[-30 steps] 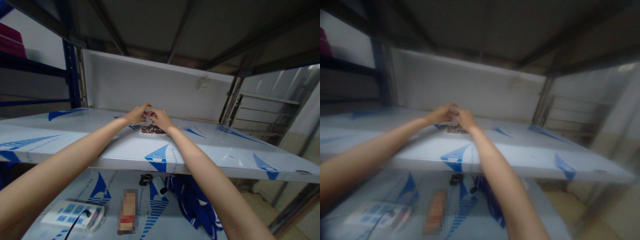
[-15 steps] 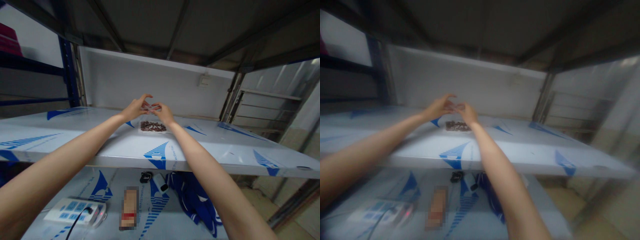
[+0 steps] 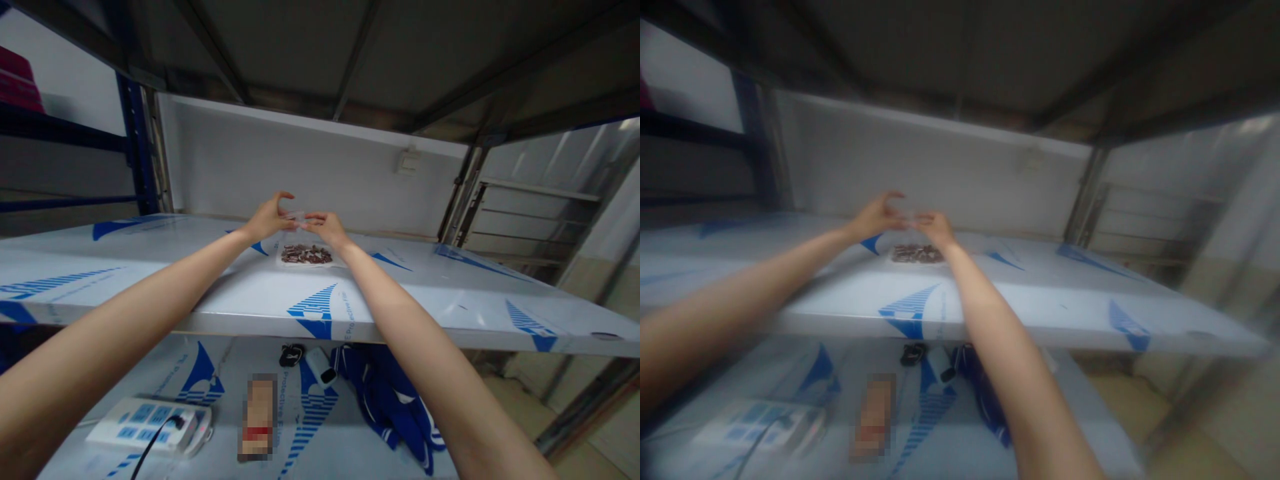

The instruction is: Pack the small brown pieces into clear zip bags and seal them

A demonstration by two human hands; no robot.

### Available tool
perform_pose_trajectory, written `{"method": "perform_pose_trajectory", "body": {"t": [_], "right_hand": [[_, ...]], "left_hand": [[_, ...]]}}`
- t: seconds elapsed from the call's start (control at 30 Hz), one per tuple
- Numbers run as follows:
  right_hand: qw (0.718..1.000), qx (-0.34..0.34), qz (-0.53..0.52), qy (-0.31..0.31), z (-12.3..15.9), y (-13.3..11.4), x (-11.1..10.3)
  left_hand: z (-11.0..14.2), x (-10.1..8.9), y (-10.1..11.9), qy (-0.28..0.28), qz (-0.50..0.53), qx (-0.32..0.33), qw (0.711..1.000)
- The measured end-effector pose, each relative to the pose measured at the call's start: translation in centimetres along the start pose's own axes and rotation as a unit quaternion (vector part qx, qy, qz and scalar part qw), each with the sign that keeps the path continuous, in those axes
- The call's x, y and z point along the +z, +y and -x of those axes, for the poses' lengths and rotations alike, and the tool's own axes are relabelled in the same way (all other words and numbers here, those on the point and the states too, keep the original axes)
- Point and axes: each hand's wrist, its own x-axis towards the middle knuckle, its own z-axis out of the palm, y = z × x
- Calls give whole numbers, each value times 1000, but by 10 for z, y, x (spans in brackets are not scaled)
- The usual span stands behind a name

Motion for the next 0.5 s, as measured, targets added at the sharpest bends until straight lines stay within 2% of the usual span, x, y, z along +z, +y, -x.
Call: {"method": "perform_pose_trajectory", "body": {"t": [0.07,0.13,0.3,0.43,0.5], "right_hand": [[1000,9,1,9,1,-4,-3],[1000,5,-7,13,1,-9,-6],[1000,-22,20,9,-5,-6,-11],[996,-31,85,-7,-12,8,-10],[993,-21,118,-9,-11,8,-10]], "left_hand": [[-3,-1,-3,10,36,-72,997],[-5,-2,-4,14,75,-102,992],[2,7,-1,-4,183,-122,976],[9,24,2,-41,190,-135,972],[8,30,4,-40,181,-139,973]]}}
